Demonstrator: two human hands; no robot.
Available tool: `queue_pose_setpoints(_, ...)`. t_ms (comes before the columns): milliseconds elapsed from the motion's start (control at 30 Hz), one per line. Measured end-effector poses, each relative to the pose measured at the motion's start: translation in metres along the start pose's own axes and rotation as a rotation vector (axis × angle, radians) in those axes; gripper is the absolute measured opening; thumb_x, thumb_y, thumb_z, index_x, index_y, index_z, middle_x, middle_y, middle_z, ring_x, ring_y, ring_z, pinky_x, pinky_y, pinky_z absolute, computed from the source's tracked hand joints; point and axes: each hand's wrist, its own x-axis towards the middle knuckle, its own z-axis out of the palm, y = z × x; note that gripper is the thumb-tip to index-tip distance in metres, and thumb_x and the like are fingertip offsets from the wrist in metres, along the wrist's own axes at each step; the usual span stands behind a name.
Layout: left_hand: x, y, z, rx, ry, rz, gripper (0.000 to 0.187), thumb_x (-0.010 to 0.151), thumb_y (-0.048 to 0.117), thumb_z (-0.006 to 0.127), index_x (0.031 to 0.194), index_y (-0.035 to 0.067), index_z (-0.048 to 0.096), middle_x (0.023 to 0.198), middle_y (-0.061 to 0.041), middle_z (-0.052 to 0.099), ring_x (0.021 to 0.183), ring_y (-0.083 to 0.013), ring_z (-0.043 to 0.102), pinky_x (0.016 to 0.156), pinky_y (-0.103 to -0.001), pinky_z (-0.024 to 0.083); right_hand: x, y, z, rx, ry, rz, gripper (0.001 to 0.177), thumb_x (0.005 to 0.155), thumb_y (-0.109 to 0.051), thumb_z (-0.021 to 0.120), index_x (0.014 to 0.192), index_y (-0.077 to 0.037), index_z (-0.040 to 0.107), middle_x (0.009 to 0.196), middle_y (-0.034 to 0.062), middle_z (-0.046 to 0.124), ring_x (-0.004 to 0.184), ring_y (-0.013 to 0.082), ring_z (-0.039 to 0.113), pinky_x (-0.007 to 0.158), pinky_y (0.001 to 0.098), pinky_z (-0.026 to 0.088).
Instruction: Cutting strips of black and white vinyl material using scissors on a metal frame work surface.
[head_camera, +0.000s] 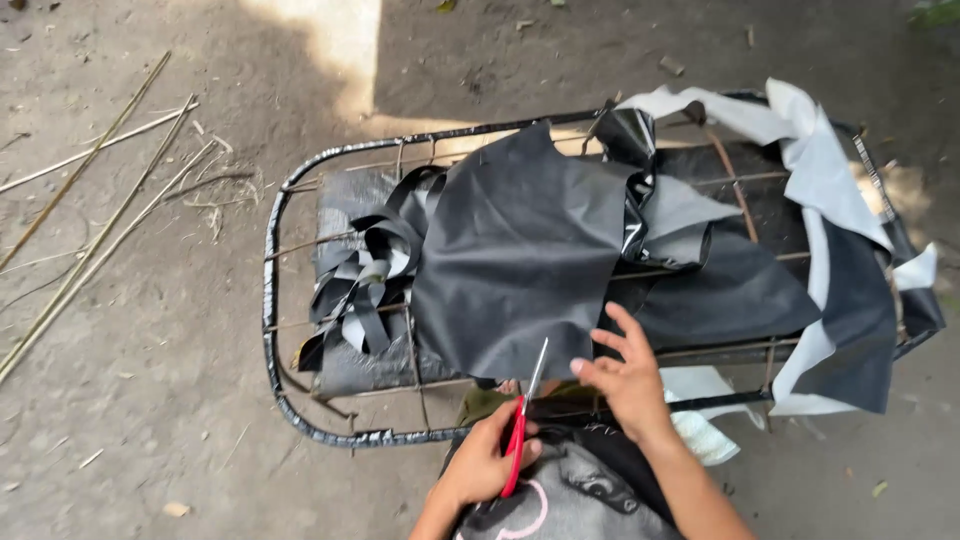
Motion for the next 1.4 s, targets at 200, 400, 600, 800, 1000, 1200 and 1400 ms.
queue_pose_setpoints(200,-0.023,0.031,-0.003,-0.001,-0.104,0.025,0.040,0.095,0.035,0.065,0.129,0.014,0.059,0.111,0.003,0.075,0.095,-0.0141,0.069,0.088,-0.031,0.053,-0.001,-0.032,0.012,0.341,-0.036,0.214,0.109,0.071,0.009,0.076,0.162,-0.036,0.037,0.140,0.0333,0.051,0.102,0.0243,0.064,0.083,0.0323,0.057)
queue_pose_setpoints(400,-0.032,0.043,-0.029,0.468,-0.296,-0.262,0.033,0.090,0.046,0.066,0.100,0.016,0.055,0.083,-0.007,0.067,0.074,-0.0318,0.061,0.069,-0.046,0.045,-0.018,0.004,0.012,0.328,-0.080,0.262,0.091,0.075,0.015,0.072,0.150,-0.026,0.044,0.121,0.0246,0.056,0.085,0.0256,0.062,0.076,0.0339,0.054)
queue_pose_setpoints(600,-0.031,0.020,-0.016,0.507,-0.309,-0.363,0.033,0.091,0.034,0.060,0.116,0.014,0.053,0.091,-0.014,0.071,0.078,-0.0351,0.064,0.070,-0.048,0.050,-0.014,0.045,0.005,0.224,-0.220,0.068,0.054,0.083,0.013,0.073,0.134,-0.005,0.070,0.093,0.0140,0.072,0.082,0.0175,0.064,0.076,0.0276,0.054)
queue_pose_setpoints(800,-0.010,0.022,0.018,0.419,-0.166,-0.344,0.037,0.080,0.025,0.064,0.113,0.013,0.051,0.095,-0.015,0.068,0.082,-0.0367,0.061,0.072,-0.050,0.047,-0.008,0.050,0.004,0.261,-0.202,-0.017,0.034,0.085,0.011,0.077,0.118,0.004,0.076,0.090,0.0138,0.077,0.081,0.0170,0.072,0.081,0.0252,0.061)
queue_pose_setpoints(1000,-0.001,0.040,0.043,0.315,-0.079,-0.431,0.051,0.084,0.022,0.059,0.133,0.012,0.051,0.092,-0.011,0.068,0.084,-0.0318,0.064,0.077,-0.046,0.050,-0.009,0.056,-0.003,0.303,-0.311,-0.013,0.044,0.083,0.015,0.074,0.125,0.003,0.069,0.097,0.0217,0.077,0.084,0.0247,0.076,0.075,0.0403,0.070)
queue_pose_setpoints(1200,-0.002,0.018,0.055,0.310,-0.069,-0.371,0.032,0.094,0.024,0.048,0.121,0.006,0.049,0.108,-0.023,0.071,0.094,-0.0465,0.066,0.079,-0.052,0.049,-0.005,0.055,-0.004,0.321,-0.399,-0.001,0.078,0.084,0.013,0.071,0.157,-0.008,0.050,0.096,0.0198,0.075,0.083,0.0211,0.071,0.081,0.0359,0.065)
queue_pose_setpoints(1400,-0.007,0.029,0.056,0.367,-0.046,-0.342,0.012,0.100,0.017,0.047,0.102,0.007,0.052,0.092,-0.024,0.071,0.082,-0.0513,0.062,0.073,-0.057,0.048,0.001,0.046,-0.007,0.293,-0.437,-0.006,0.092,0.084,0.011,0.070,0.165,-0.016,0.036,0.075,0.0129,0.060,0.067,0.0229,0.068,0.076,0.0386,0.067)
